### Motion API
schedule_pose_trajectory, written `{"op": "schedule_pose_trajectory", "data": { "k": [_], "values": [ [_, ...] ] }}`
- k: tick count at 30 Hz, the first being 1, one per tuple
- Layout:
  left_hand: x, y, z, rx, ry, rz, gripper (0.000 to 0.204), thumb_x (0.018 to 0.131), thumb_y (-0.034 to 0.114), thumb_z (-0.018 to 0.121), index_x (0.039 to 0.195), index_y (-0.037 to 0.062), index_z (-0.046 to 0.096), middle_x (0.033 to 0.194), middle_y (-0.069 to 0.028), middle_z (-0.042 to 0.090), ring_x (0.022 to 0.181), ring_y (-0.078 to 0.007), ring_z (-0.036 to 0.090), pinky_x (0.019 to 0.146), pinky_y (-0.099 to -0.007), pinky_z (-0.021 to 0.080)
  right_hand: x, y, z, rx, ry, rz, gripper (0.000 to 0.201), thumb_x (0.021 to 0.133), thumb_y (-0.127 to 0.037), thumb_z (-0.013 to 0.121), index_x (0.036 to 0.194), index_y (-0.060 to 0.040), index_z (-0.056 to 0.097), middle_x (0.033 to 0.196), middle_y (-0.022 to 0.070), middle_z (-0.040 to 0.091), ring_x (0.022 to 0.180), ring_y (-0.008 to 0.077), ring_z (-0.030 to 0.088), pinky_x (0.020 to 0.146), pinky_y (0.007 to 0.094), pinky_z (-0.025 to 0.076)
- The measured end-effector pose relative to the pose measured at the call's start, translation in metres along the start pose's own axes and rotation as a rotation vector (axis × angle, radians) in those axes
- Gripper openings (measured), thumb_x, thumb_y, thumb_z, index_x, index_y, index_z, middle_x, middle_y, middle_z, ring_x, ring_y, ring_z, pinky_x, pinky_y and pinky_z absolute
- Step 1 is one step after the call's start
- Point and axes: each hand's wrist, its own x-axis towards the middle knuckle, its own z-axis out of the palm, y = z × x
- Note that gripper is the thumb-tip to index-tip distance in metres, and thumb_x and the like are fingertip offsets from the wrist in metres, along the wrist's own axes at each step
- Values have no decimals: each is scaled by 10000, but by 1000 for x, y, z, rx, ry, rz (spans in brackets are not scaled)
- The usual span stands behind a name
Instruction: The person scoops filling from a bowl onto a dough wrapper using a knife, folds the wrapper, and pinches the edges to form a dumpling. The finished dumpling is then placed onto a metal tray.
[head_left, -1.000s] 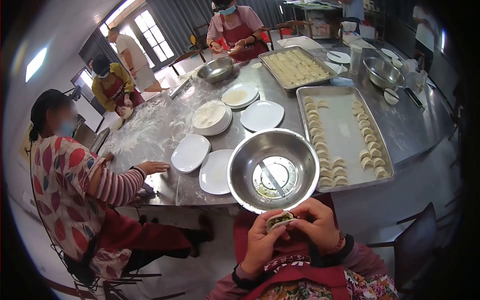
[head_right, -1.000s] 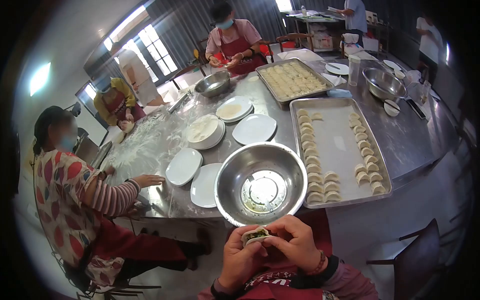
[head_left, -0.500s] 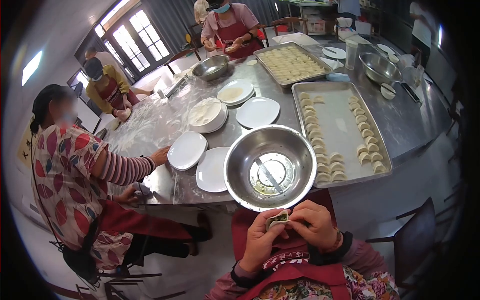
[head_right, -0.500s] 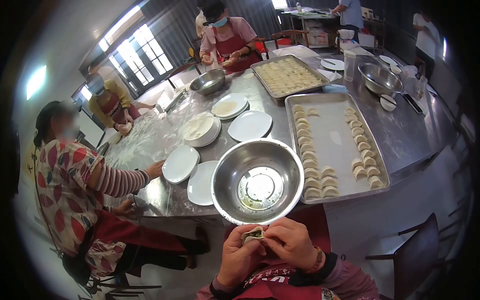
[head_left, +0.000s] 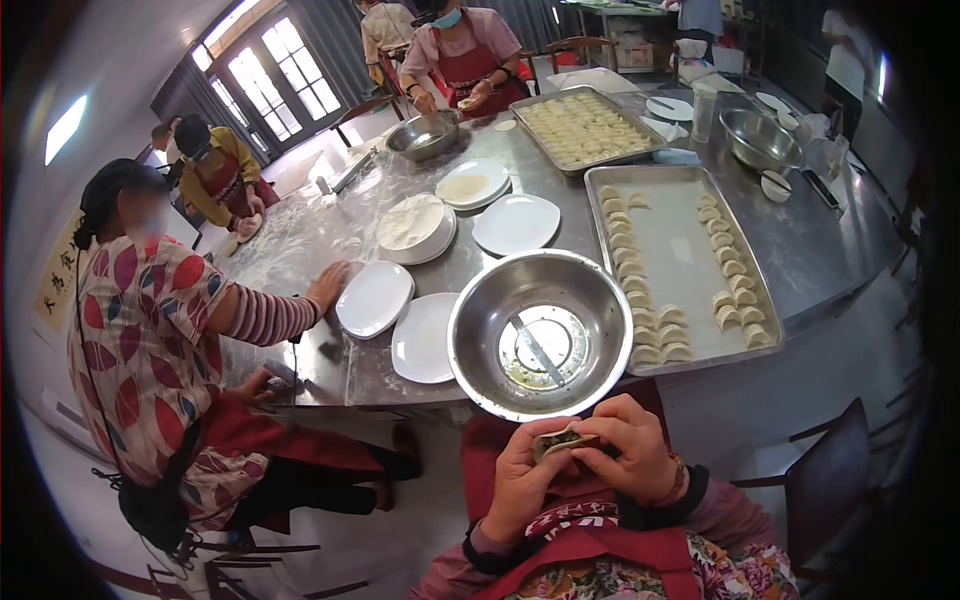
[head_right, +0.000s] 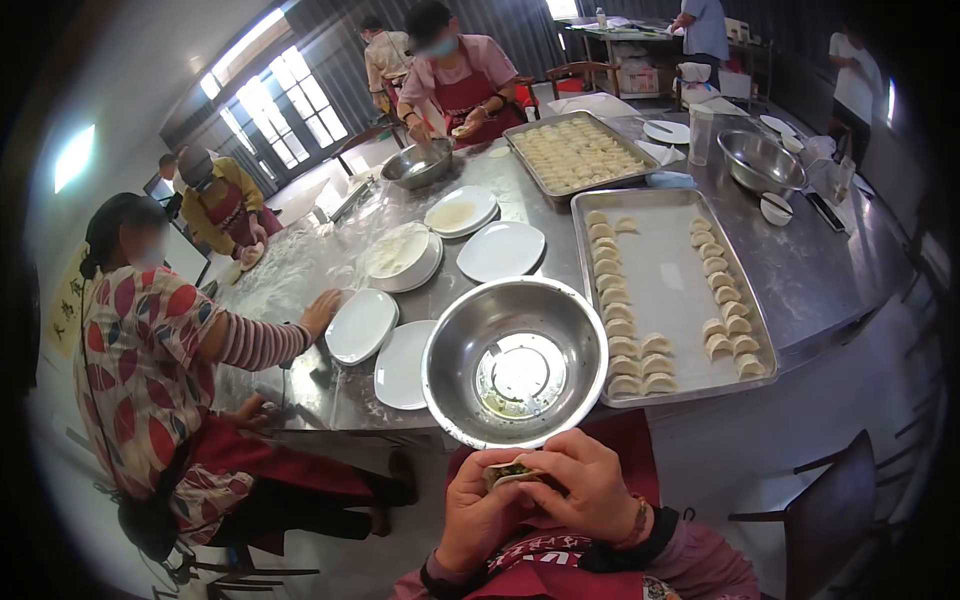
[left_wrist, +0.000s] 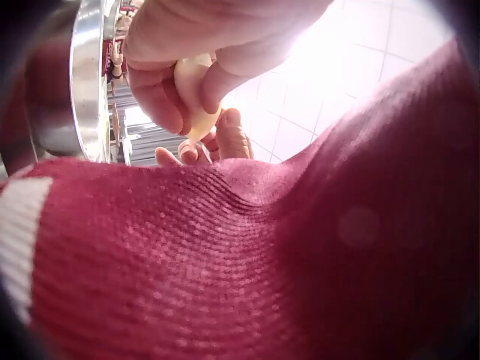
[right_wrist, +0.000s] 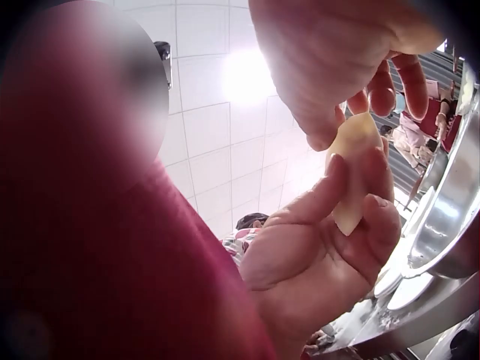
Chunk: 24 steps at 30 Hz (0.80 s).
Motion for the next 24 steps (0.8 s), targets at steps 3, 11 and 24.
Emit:
{"op": "schedule_pose_trajectory", "data": {
  "k": [3,11,24],
  "values": [
    [-1,1,0,61,0,46,304,886,-15,533,1187,4,506,1068,-70,605,842,-77,584,729,-197,486,-2,-1,2,-112,-6,-84,308,685,-115,764,959,-62,634,871,98,555,696,209,576,583,298,470],
    [1,-2,-4,106,-9,95,302,889,-11,532,1189,3,510,1101,-72,590,944,-93,573,761,-205,486,2,-3,8,-169,-42,-135,283,674,-174,764,905,-66,642,812,77,570,654,225,569,573,318,465],
    [-3,2,-4,-53,-3,16,296,874,-26,530,1168,-8,497,1117,-120,592,898,-138,605,707,-233,511,-18,7,8,263,111,220,168,738,-36,716,869,-16,612,830,61,572,622,99,530,538,226,422]
  ]
}}
